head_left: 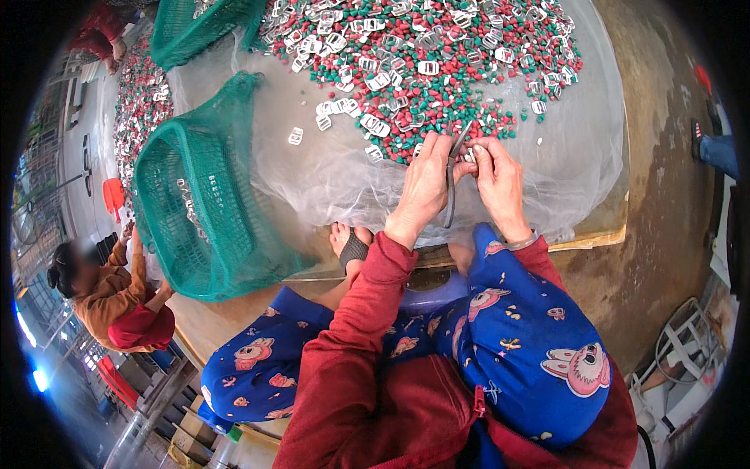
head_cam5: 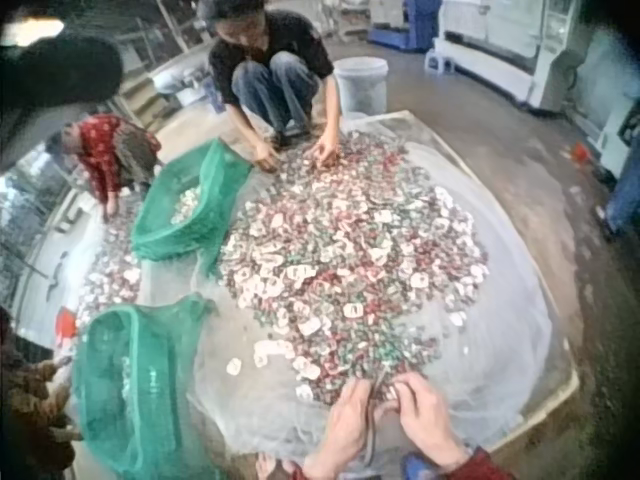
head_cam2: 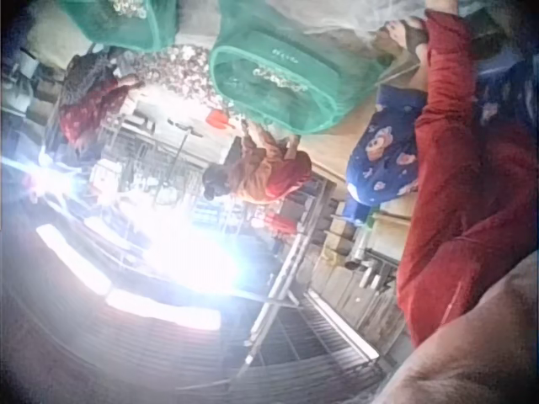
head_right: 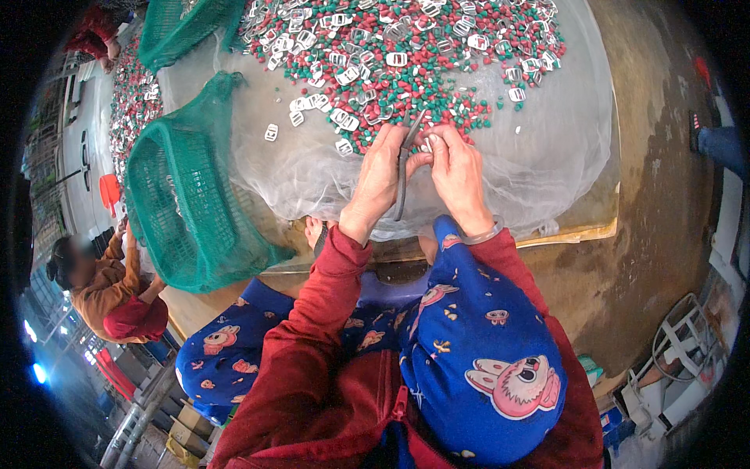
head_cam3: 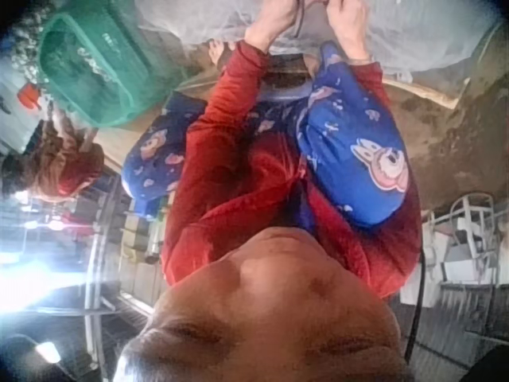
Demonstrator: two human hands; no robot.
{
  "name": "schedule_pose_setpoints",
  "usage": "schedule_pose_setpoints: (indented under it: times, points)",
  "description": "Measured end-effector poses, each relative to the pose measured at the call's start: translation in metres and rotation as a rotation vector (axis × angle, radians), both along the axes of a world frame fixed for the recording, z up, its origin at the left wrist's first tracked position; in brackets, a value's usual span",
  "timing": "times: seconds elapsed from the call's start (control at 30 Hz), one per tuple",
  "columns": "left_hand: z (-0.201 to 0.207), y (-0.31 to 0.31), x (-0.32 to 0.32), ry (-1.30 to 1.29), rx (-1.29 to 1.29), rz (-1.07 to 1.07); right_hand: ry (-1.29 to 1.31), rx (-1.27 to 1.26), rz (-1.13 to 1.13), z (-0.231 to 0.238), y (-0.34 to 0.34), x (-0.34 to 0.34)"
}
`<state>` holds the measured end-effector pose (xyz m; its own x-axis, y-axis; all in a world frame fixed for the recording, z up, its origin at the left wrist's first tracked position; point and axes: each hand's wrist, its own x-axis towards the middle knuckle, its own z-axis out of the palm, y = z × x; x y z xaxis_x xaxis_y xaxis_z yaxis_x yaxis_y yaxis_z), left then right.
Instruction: The person sorts metal tags from a pile of tumbling pellets by hand and trims individual metal tags using pliers.
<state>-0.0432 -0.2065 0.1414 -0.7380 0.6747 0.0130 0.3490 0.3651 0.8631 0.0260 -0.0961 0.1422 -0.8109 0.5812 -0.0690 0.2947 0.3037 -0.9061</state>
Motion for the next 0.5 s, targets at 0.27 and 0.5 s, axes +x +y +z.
schedule_pose_setpoints:
  times: [0.27, 0.5]
  points:
    - [-0.001, 0.009, 0.019, 0.076, 0.112, 0.208, -0.019, -0.047, -0.076, 0.002, 0.002, -0.001]
    - [0.003, 0.007, 0.028, 0.227, -0.003, 0.257, 0.001, -0.198, -0.1, -0.007, 0.001, -0.003]
